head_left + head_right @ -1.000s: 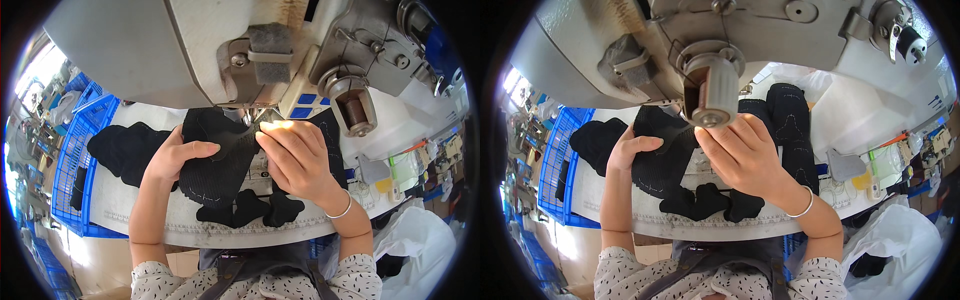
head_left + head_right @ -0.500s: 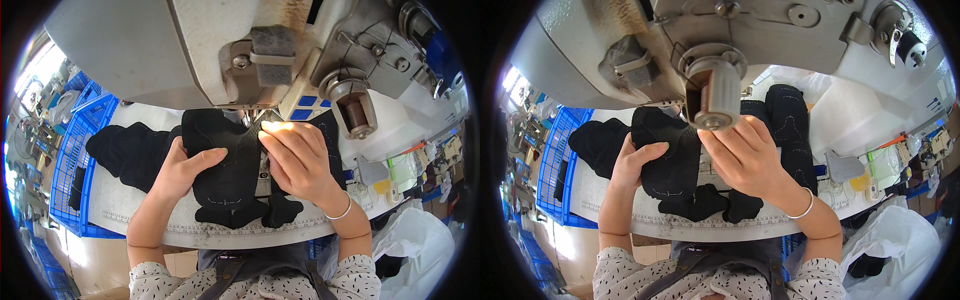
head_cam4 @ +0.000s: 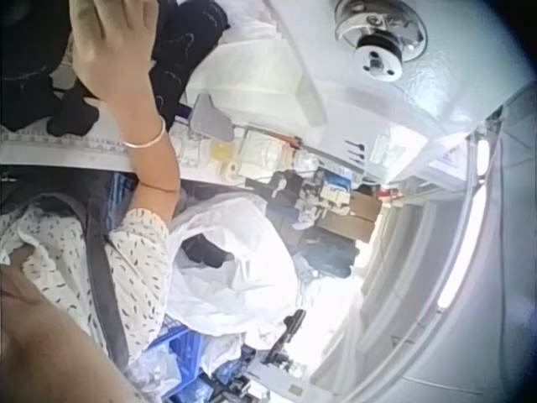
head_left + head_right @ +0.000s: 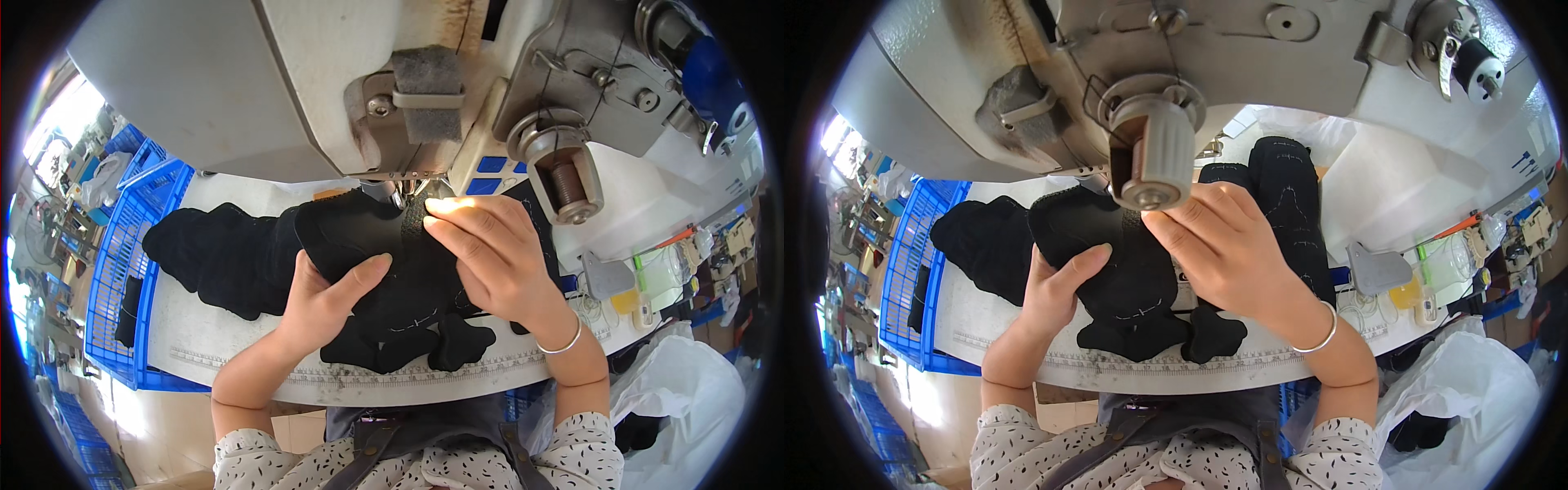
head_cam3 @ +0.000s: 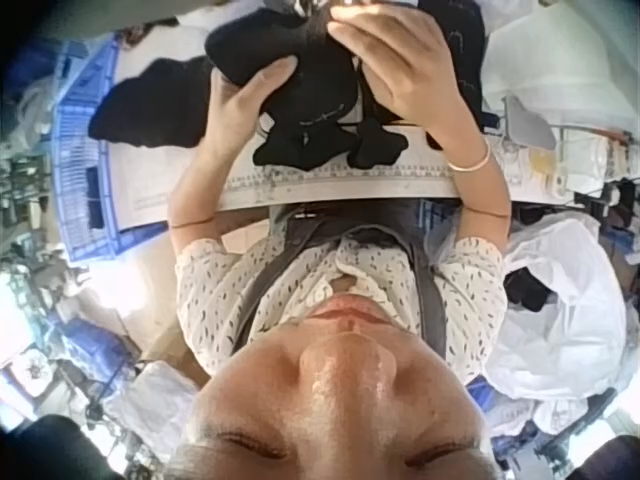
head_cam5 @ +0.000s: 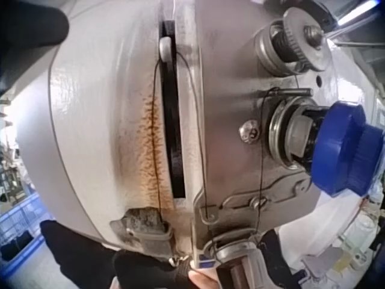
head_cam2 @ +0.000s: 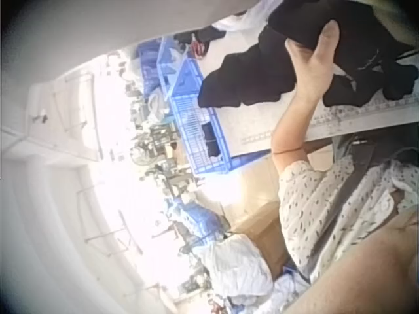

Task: Stitching pieces of black fabric together using an industrial sewing machine.

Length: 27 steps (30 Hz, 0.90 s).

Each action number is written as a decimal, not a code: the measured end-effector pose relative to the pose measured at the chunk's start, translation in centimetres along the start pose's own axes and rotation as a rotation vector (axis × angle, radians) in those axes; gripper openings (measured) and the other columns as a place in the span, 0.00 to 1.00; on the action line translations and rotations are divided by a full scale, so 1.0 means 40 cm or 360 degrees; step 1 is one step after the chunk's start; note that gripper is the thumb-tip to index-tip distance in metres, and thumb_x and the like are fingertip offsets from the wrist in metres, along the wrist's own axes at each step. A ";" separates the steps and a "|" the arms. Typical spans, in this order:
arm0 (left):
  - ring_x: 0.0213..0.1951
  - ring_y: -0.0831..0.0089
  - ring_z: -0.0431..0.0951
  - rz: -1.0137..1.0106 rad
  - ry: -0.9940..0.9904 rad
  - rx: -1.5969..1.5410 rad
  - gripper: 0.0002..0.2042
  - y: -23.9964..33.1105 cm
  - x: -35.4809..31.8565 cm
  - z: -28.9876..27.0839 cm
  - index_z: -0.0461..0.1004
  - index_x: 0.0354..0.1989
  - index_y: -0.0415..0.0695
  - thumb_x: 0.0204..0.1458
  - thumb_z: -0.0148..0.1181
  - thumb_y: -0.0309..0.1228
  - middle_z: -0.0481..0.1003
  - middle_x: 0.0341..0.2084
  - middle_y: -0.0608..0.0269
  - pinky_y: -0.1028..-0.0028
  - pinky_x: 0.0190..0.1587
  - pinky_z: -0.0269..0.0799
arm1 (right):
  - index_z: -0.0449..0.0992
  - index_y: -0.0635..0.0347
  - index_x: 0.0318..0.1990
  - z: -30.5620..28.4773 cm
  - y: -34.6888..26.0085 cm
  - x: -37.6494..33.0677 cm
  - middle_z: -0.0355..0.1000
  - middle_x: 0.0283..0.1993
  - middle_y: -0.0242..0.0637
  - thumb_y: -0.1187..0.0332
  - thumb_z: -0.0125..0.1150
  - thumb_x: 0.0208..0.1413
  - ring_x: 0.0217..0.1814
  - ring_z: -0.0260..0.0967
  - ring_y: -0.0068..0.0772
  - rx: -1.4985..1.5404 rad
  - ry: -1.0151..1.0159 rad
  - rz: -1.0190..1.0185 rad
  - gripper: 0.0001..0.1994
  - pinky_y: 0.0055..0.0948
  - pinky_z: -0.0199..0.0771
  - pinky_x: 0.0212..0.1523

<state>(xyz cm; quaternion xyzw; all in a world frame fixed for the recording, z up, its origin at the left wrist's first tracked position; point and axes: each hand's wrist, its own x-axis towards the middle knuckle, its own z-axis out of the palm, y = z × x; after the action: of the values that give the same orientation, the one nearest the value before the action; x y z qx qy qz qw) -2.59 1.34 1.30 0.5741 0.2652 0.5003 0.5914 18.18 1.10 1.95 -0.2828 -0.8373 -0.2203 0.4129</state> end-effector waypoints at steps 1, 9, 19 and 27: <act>0.33 0.84 0.71 0.0014 0.0026 0.0013 0.08 -0.003 -0.005 0.005 0.72 0.39 0.37 0.50 0.56 0.22 0.74 0.32 0.68 0.81 0.36 0.69 | 0.74 0.65 0.39 -0.010 0.004 0.000 0.71 0.42 0.40 0.81 0.55 0.35 0.40 0.67 0.38 -0.0003 0.0005 0.0003 0.18 0.32 0.67 0.39; 0.32 0.85 0.71 0.0229 0.0196 -0.0162 0.07 -0.048 -0.011 0.064 0.72 0.39 0.39 0.51 0.56 0.22 0.74 0.30 0.70 0.84 0.34 0.68 | 0.72 0.64 0.44 -0.051 -0.032 0.015 0.67 0.24 0.35 0.77 0.56 0.47 0.24 0.64 0.26 0.0641 -0.0136 0.0703 0.14 0.22 0.65 0.28; 0.25 0.85 0.72 0.0054 0.0321 -0.0287 0.08 -0.052 -0.014 0.084 0.71 0.40 0.40 0.55 0.52 0.29 0.73 0.29 0.69 0.86 0.20 0.67 | 0.76 0.64 0.40 -0.045 -0.024 0.014 0.66 0.21 0.32 0.78 0.52 0.50 0.21 0.58 0.19 0.1111 -0.0237 0.0890 0.10 0.18 0.57 0.24; 0.21 0.82 0.72 -0.0166 0.0312 -0.0245 0.09 -0.037 -0.021 0.099 0.71 0.39 0.41 0.55 0.52 0.32 0.73 0.26 0.67 0.83 0.17 0.67 | 0.76 0.63 0.38 -0.061 -0.005 0.017 0.68 0.24 0.29 0.76 0.51 0.52 0.22 0.57 0.14 0.1224 -0.0283 0.1074 0.08 0.16 0.55 0.23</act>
<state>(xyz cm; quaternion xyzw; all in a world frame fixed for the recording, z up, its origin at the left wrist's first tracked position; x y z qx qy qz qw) 1.05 -0.82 0.47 0.4609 0.3120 0.5415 0.6301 19.09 -0.30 3.84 -0.3824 -0.7518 0.2737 0.4623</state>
